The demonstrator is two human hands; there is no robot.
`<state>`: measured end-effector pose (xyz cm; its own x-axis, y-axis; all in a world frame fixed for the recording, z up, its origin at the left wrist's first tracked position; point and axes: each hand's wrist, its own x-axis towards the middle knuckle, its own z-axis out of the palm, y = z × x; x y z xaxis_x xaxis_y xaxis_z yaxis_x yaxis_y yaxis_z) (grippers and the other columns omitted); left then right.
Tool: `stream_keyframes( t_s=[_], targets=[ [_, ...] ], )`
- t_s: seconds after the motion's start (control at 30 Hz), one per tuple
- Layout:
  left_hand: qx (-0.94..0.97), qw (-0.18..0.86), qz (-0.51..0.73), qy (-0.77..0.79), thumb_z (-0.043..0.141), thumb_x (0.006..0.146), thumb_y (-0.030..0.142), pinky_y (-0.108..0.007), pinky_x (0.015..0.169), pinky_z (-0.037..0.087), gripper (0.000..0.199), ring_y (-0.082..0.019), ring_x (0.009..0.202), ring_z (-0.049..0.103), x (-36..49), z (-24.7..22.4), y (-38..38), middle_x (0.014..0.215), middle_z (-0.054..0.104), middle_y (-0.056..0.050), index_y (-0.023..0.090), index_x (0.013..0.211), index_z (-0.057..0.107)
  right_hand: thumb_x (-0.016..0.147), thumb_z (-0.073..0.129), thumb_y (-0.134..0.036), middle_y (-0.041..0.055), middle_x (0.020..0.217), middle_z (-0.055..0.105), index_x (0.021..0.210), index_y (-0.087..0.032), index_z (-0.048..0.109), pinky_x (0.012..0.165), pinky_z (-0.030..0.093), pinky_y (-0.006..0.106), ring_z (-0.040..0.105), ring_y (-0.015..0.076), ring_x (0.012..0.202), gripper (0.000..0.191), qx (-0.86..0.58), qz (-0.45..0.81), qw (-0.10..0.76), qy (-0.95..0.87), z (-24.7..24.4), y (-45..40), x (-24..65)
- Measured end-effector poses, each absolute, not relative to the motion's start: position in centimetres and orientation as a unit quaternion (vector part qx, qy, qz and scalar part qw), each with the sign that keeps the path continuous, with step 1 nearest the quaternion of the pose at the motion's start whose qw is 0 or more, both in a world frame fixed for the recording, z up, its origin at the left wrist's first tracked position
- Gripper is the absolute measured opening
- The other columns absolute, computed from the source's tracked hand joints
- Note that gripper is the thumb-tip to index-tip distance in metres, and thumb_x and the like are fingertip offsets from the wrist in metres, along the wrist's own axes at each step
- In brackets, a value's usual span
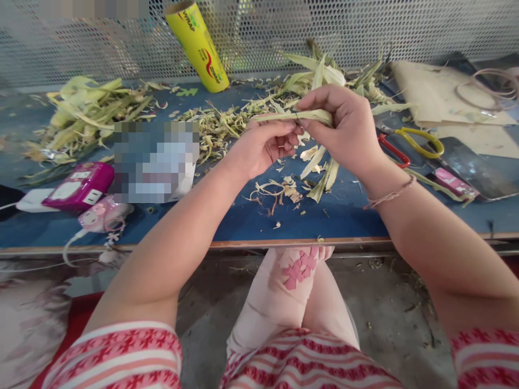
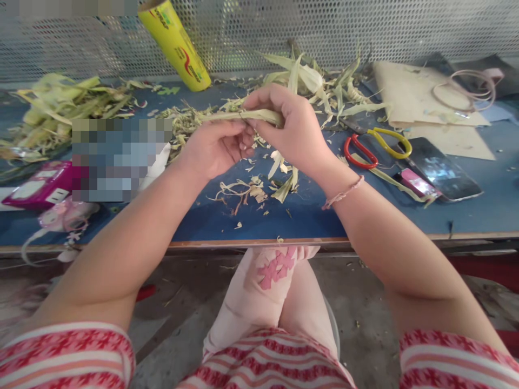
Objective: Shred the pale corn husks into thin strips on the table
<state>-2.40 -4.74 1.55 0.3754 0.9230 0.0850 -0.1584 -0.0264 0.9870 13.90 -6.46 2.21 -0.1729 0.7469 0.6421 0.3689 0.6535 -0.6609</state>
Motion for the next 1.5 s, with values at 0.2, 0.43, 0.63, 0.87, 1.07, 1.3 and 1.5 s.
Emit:
stream_keyframes(
  t_s=[0.2, 0.43, 0.63, 0.87, 1.07, 1.3, 1.5],
  targets=[
    [0.568, 0.606, 0.449, 0.329, 0.060, 0.082, 0.018, -0.020, 0.061, 0.053, 0.008, -0.008, 0.062, 0.064, -2.39, 1.52, -4.77, 0.064, 0.059, 0.001, 0.015, 0.078, 0.067, 0.082, 0.067, -0.034, 0.0015, 0.095, 0.069, 0.094, -0.023, 0.063, 0.087, 0.057, 0.035, 0.067, 0.0188, 0.092, 0.016, -0.381, 0.178, 0.530, -0.736, 2.20, -6.45, 13.89],
    [0.570, 0.606, 0.455, 0.318, 0.059, 0.082, 0.018, -0.018, 0.060, 0.052, 0.009, -0.007, 0.064, 0.062, -2.45, 1.02, -4.49, 0.065, 0.061, 0.001, 0.016, 0.077, 0.067, 0.082, 0.067, -0.027, 0.0004, 0.092, 0.065, 0.091, -0.022, 0.060, 0.088, 0.056, 0.036, 0.066, 0.0177, 0.090, 0.013, -0.368, 0.161, 0.552, -0.731, 1.87, -6.37, 13.92],
    [0.566, 0.608, 0.444, 0.338, 0.057, 0.083, 0.019, -0.021, 0.061, 0.054, 0.010, -0.007, 0.060, 0.062, -2.16, 0.97, -4.36, 0.066, 0.058, 0.001, 0.014, 0.077, 0.064, 0.083, 0.066, -0.028, 0.0013, 0.094, 0.061, 0.089, -0.023, 0.056, 0.083, 0.057, 0.034, 0.064, 0.0169, 0.088, 0.013, -0.390, 0.144, 0.542, -0.731, 1.53, -6.28, 13.90],
    [0.553, 0.608, 0.440, 0.362, 0.052, 0.084, 0.019, -0.020, 0.060, 0.054, 0.013, -0.008, 0.063, 0.063, -1.74, 1.14, -4.43, 0.064, 0.056, 0.001, 0.014, 0.081, 0.064, 0.084, 0.062, -0.025, 0.0016, 0.096, 0.061, 0.094, -0.023, 0.054, 0.084, 0.057, 0.034, 0.063, 0.0173, 0.092, 0.013, -0.398, 0.154, 0.513, -0.745, 2.02, -6.60, 13.87],
    [0.532, 0.626, 0.443, 0.360, 0.052, 0.084, 0.017, -0.019, 0.060, 0.054, 0.013, -0.006, 0.058, 0.059, -1.84, 1.22, -4.45, 0.062, 0.056, 0.001, 0.013, 0.075, 0.060, 0.082, 0.062, -0.021, 0.0015, 0.099, 0.063, 0.093, -0.024, 0.054, 0.085, 0.057, 0.034, 0.063, 0.0178, 0.095, 0.014, -0.383, 0.162, 0.515, -0.749, 1.94, -6.52, 13.79],
    [0.544, 0.625, 0.445, 0.340, 0.058, 0.081, 0.016, -0.018, 0.058, 0.054, 0.003, -0.006, 0.057, 0.060, -2.01, 1.09, -4.18, 0.062, 0.057, 0.003, 0.015, 0.083, 0.061, 0.082, 0.060, -0.018, 0.0013, 0.096, 0.066, 0.094, -0.024, 0.056, 0.081, 0.057, 0.032, 0.064, 0.0164, 0.088, 0.014, -0.376, 0.170, 0.509, -0.756, 1.95, -6.72, 13.99],
    [0.534, 0.623, 0.451, 0.351, 0.058, 0.084, 0.020, -0.017, 0.057, 0.054, 0.005, -0.004, 0.055, 0.059, -2.02, 1.15, -4.10, 0.063, 0.058, 0.004, 0.016, 0.082, 0.062, 0.083, 0.060, -0.015, 0.0010, 0.092, 0.068, 0.090, -0.022, 0.059, 0.081, 0.055, 0.028, 0.065, 0.0140, 0.086, 0.010, -0.355, 0.170, 0.526, -0.754, 2.25, -6.76, 13.93]
  ],
)
